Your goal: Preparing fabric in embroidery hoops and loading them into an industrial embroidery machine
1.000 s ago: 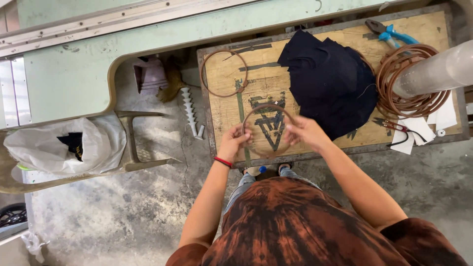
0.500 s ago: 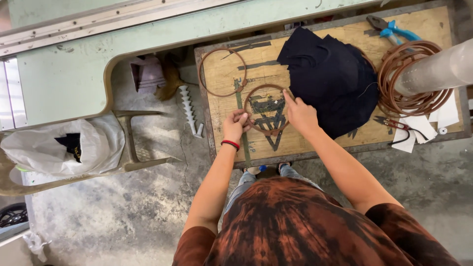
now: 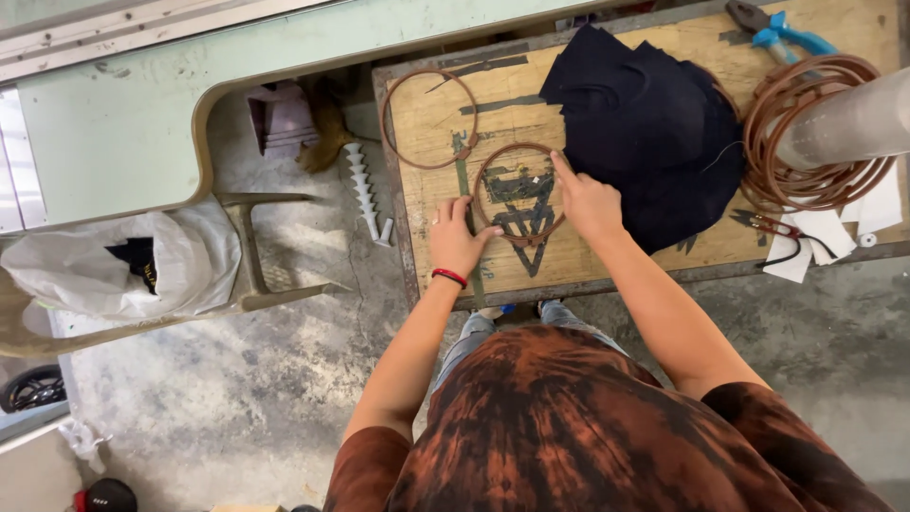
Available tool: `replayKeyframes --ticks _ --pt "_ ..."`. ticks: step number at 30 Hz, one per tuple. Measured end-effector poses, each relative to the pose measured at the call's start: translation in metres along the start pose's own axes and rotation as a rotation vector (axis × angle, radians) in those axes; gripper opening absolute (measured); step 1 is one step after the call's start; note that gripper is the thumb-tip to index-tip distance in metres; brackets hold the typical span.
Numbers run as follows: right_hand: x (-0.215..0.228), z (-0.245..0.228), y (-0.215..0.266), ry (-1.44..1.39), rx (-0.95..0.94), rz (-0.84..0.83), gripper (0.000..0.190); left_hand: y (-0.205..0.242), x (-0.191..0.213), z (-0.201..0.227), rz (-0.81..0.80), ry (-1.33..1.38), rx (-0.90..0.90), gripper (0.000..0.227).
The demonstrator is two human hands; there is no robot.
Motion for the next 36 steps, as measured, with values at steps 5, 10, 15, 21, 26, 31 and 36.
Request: replayKeyframes --ticks 5,10,15,21,26,31,36 --pt "-0.010 0.006 -0.006 -0.004 -0.042 -0.068 0.059 0.005 0.001 0.022 -0.018 -0.087 -0.104 0.099" --pt "-0.012 -0.006 -0.015 0.003 0.136 -0.157 0.080 0.002 -0.004 0.016 -0.014 -0.100 -0.182 0.102" --pt "-0.019 -0.011 -0.022 -0.047 0.021 -0.491 0.095 0.015 -0.012 0.023 0.139 -0.160 -0.443 0.048" --pt "0.044 0.007 -0.024 -0.180 0.014 -0.288 0.071 0.042 0.029 0.076 0.288 -0.072 -0.926 0.011" --pt "0.118 0.068 -0.052 0.063 0.117 0.287 0.047 -0.001 0.097 0.091 0.357 0.011 -0.971 0.022" --pt "0.077 0.102 -0.081 0.079 0.271 -0.288 0.056 -0.086 0.084 0.028 0.332 -0.164 -0.718 0.045" --pt "0.073 0.100 -0.091 0.203 0.433 -0.388 0.058 -0.072 0.075 0.040 0.237 -0.157 -0.634 0.028"
Point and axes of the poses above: each hand's wrist, its own y-axis away from the middle knuckle, its own x-axis out of the back of the hand, z = x × y, the point moved 9 cm from there along -y, towards the middle knuckle, and after that the axes turned 5 degrees about y, right-handed, at the moved point
